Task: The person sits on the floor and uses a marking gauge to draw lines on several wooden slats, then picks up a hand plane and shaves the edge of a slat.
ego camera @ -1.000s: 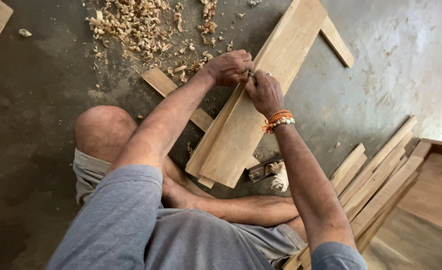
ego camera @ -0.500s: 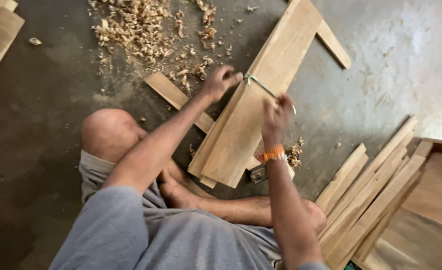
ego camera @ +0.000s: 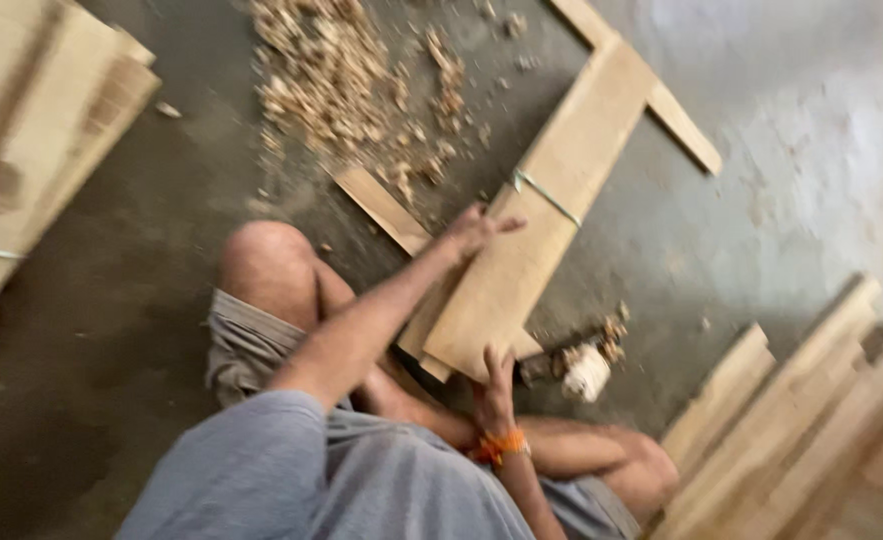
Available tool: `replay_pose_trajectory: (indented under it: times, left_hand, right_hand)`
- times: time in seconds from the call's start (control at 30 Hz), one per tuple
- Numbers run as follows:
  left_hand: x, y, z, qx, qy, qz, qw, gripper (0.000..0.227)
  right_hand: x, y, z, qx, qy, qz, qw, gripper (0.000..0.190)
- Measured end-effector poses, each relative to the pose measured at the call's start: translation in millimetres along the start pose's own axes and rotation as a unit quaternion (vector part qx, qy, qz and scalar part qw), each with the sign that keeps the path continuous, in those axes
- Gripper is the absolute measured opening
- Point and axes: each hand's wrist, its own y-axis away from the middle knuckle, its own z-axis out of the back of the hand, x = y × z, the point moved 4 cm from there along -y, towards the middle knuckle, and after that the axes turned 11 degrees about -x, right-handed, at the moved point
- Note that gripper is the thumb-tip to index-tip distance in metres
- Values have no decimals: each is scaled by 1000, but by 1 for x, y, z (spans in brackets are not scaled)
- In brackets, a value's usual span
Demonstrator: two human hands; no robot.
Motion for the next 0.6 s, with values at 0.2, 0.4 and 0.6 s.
replay_pose_trajectory:
  times: [0.2,0.4,0.6]
  left_hand:
    - [18,-3,-4,-26,-7,-6,1000,124]
    - [18,-15,-27,81,27,-18,996,106]
    - [20,11,-49,131,226,1,965,82]
  right_hand:
    - [-19,4,15,37,-54,-66,996,62]
    - [-19,-20,44,33,-113,-72,990,56]
    - [7,1,58,31,-69,-43,996,58]
